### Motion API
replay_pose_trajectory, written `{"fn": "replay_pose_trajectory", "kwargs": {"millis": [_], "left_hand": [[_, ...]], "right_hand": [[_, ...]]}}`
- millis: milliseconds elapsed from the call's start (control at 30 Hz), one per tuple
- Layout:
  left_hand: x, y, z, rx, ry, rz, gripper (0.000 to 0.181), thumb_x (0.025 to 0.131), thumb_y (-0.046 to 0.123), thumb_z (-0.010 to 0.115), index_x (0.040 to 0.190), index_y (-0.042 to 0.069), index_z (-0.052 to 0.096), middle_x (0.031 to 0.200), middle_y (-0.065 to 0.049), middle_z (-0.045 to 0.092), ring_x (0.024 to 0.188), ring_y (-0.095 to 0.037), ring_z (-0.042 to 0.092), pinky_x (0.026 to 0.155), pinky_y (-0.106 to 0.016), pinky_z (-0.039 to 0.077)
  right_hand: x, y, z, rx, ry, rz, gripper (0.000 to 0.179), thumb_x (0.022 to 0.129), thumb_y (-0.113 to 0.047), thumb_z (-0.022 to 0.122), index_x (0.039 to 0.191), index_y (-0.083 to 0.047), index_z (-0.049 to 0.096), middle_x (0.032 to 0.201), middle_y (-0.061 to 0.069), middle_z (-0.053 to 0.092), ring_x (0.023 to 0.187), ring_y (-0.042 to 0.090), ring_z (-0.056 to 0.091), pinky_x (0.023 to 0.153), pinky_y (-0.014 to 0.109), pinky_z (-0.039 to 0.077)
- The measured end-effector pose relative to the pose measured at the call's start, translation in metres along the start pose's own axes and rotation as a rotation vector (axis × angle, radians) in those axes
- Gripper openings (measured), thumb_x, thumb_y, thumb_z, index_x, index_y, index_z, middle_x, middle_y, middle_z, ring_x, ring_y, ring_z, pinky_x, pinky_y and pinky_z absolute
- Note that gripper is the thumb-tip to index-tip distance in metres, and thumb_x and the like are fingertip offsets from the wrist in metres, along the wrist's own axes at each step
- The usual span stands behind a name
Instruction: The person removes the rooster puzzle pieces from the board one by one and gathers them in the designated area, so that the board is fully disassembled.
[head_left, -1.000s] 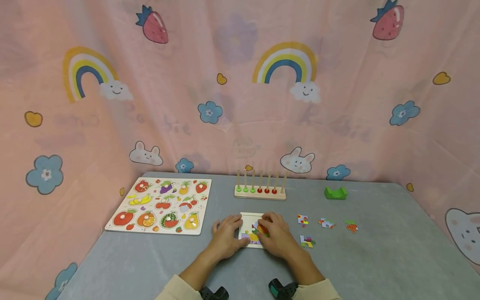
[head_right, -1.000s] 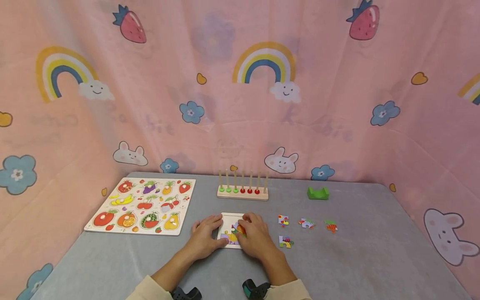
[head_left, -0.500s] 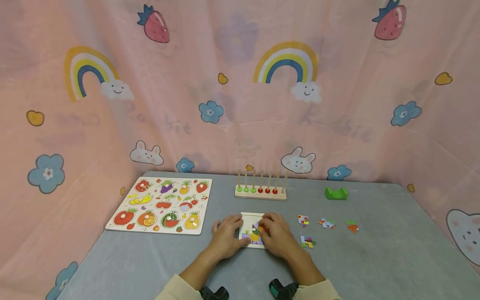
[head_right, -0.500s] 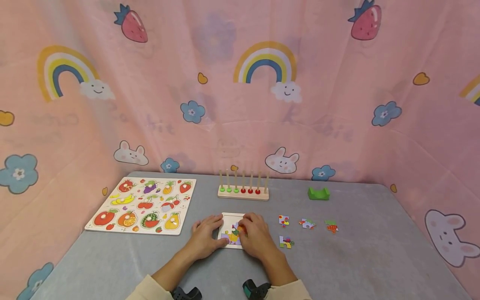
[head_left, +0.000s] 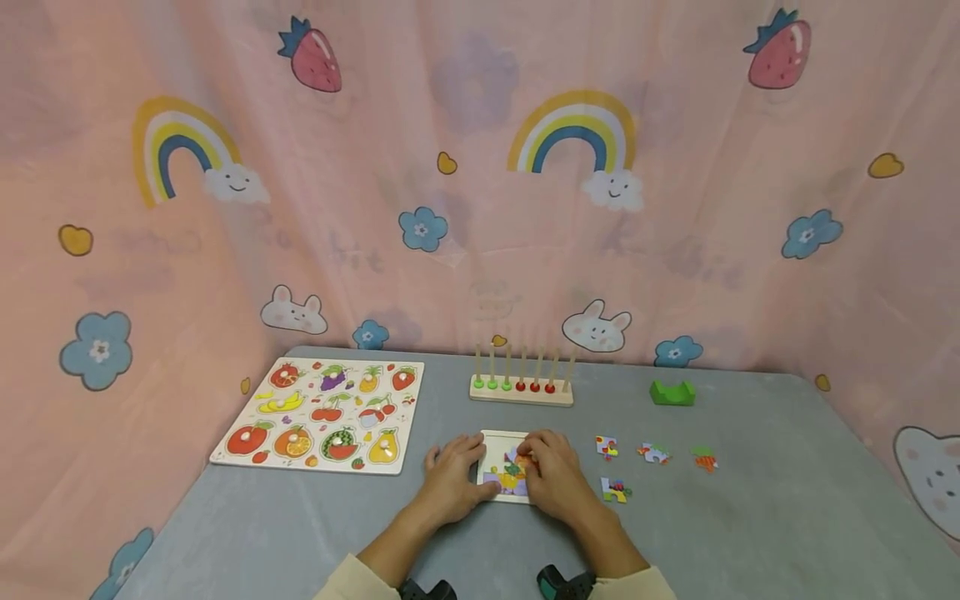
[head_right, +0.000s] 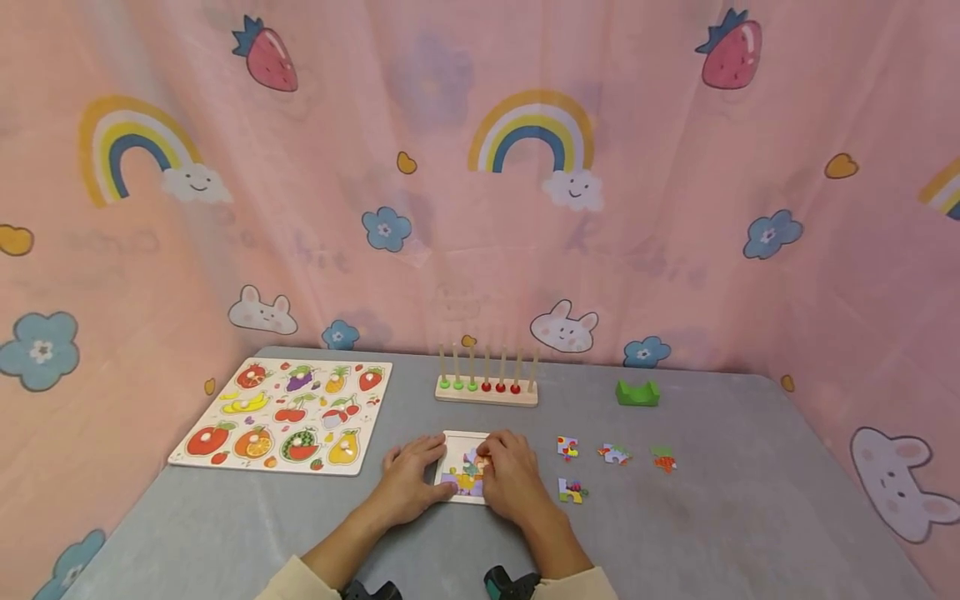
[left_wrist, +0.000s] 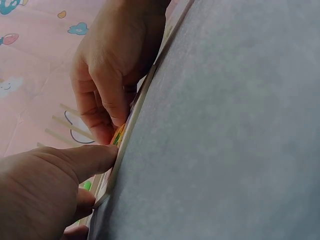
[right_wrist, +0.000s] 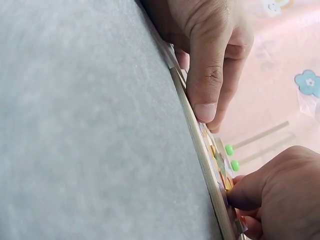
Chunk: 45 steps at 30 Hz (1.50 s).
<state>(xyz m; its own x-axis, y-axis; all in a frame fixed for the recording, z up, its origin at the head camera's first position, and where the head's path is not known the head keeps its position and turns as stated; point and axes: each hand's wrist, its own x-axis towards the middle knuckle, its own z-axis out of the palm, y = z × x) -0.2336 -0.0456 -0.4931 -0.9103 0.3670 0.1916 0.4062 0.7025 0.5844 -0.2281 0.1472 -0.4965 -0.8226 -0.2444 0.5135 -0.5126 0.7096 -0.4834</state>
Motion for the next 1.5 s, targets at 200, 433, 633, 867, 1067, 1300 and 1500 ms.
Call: {"fn": "replay_pose_trajectory", "kwargs": {"millis": [200,433,633,867,1067,1300,1500], "left_hand": [[-0.001,-0.001,0.000,-0.001,0.003,0.005,0.058,0.078,0.026,0.080,0.125,-0.002,0.062,0.138,-0.012,0.052,0.130,-0.035,0.040,0.100,-0.064,0.015],[-0.001,-0.002,-0.001,-0.005,-0.001,-0.004,0.059,0.078,0.027,0.080,0.126,-0.002,0.062,0.139,-0.011,0.051,0.131,-0.035,0.039,0.101,-0.064,0.014],[-0.001,-0.003,-0.001,0.000,-0.003,-0.010,0.059,0.078,0.028,0.079,0.126,-0.002,0.061,0.139,-0.011,0.051,0.131,-0.034,0.039,0.101,-0.063,0.014],[-0.001,-0.002,-0.001,0.000,-0.002,-0.013,0.060,0.078,0.028,0.080,0.126,-0.002,0.061,0.139,-0.011,0.051,0.131,-0.034,0.039,0.101,-0.064,0.014],[-0.001,-0.002,-0.001,-0.003,0.003,-0.011,0.059,0.078,0.027,0.080,0.126,-0.002,0.062,0.138,-0.011,0.052,0.131,-0.034,0.040,0.101,-0.064,0.014],[0.000,-0.001,-0.001,-0.008,-0.003,-0.016,0.060,0.078,0.027,0.080,0.126,-0.002,0.061,0.139,-0.011,0.051,0.131,-0.034,0.039,0.101,-0.064,0.013],[0.000,0.000,0.000,0.002,0.001,-0.009,0.059,0.077,0.028,0.080,0.126,-0.001,0.062,0.139,-0.010,0.051,0.131,-0.034,0.039,0.102,-0.063,0.014]], "right_hand": [[0.001,-0.001,0.001,0.023,-0.016,0.076,0.023,0.073,0.011,0.061,0.085,-0.009,0.065,0.102,0.008,0.060,0.096,0.030,0.053,0.082,0.051,0.041],[0.000,0.001,0.002,0.013,0.010,0.031,0.022,0.070,0.007,0.064,0.085,-0.007,0.067,0.097,0.006,0.063,0.093,0.026,0.055,0.081,0.048,0.042],[0.000,-0.001,0.000,0.037,-0.044,0.027,0.021,0.071,-0.004,0.073,0.091,-0.007,0.072,0.097,0.001,0.066,0.092,0.022,0.054,0.082,0.048,0.041],[0.000,-0.002,-0.002,0.050,-0.074,0.009,0.028,0.073,-0.001,0.073,0.100,-0.007,0.073,0.100,-0.001,0.061,0.098,0.024,0.052,0.088,0.054,0.037],[0.000,0.000,-0.002,0.077,-0.078,-0.039,0.031,0.075,0.003,0.072,0.106,-0.004,0.072,0.101,0.001,0.058,0.098,0.025,0.050,0.087,0.054,0.035],[0.000,-0.003,-0.006,0.072,-0.066,-0.016,0.036,0.078,0.005,0.069,0.114,-0.002,0.070,0.103,0.004,0.058,0.101,0.027,0.051,0.091,0.054,0.036],[0.002,-0.010,-0.014,0.107,-0.045,0.030,0.040,0.077,0.004,0.073,0.117,0.000,0.068,0.105,0.003,0.060,0.102,0.023,0.054,0.089,0.046,0.044]]}}
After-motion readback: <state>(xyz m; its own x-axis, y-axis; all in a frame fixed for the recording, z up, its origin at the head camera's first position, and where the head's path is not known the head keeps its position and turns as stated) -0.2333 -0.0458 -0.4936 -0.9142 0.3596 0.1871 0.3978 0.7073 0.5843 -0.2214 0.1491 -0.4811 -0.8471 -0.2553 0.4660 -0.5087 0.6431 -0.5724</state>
